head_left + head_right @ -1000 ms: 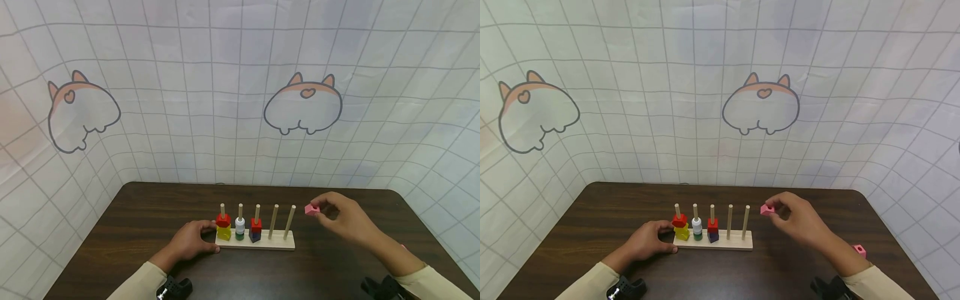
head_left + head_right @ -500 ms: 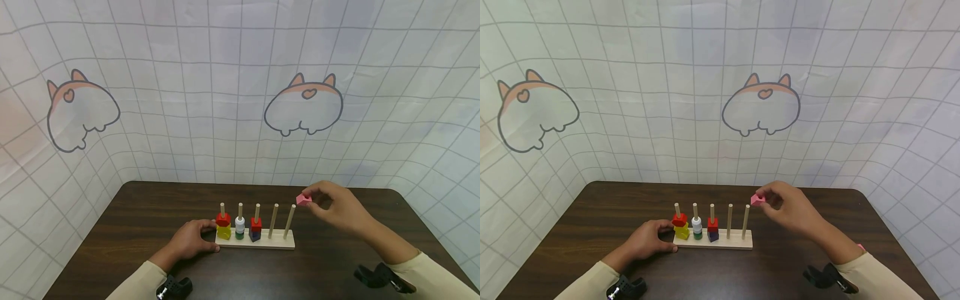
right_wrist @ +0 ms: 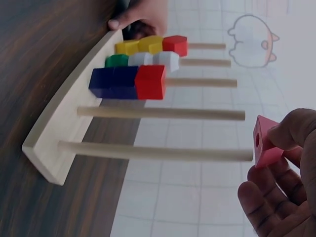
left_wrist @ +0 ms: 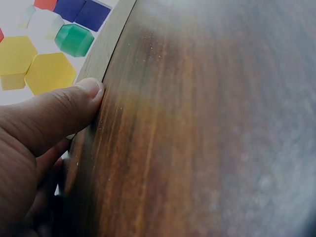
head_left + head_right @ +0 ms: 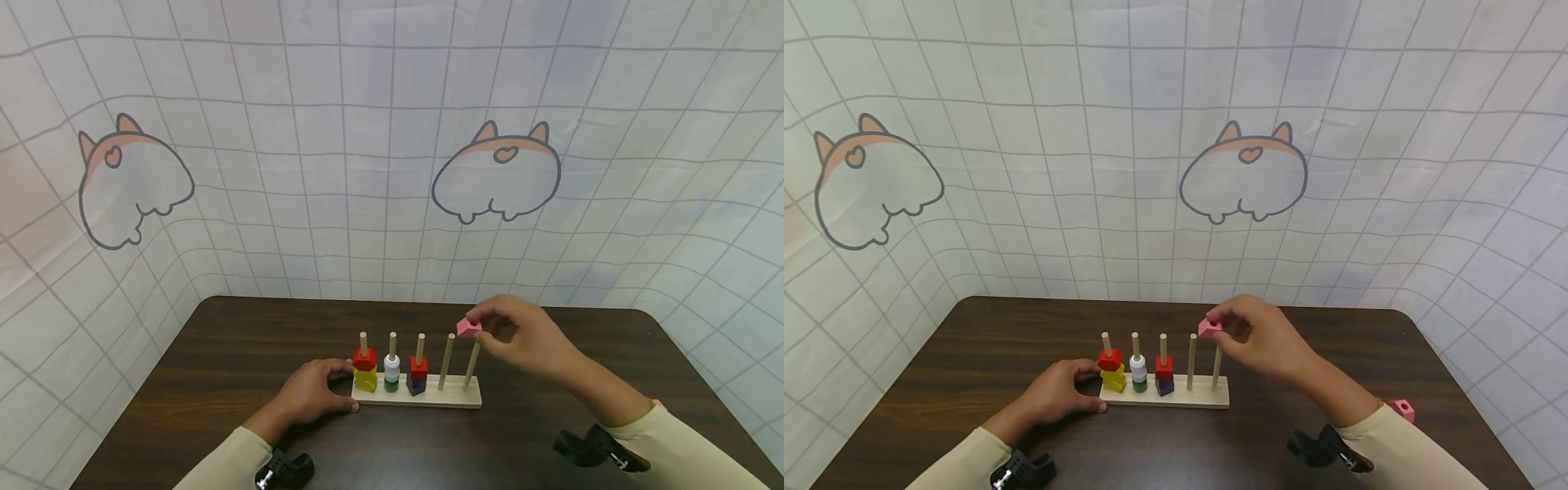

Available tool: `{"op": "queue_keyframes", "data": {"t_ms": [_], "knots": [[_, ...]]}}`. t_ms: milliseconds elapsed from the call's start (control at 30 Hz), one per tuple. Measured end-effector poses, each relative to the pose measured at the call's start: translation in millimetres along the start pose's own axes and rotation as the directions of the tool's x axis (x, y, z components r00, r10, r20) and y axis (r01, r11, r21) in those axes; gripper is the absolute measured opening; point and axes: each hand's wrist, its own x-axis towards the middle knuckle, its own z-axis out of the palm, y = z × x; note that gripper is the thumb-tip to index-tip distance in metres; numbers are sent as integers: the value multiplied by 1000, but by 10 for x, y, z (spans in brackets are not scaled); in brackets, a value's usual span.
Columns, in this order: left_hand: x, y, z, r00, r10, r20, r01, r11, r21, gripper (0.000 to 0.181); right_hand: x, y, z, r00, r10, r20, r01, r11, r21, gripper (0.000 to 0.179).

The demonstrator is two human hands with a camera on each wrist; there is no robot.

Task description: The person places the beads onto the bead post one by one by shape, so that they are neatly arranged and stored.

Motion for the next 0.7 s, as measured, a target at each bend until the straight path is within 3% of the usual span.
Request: {"op": "queue_keyframes", "data": {"t_ms": [533,700], "knots": [[-51,37,35,1000,-1,-9,1,1000,-1,64,45,-15,201,998,-69,-5,69,997,34,29],[-64,46,47,1000,-7,-8,7,1000,-1,64,34,-13,243,999,-46,16,45,998,53,28]]}}
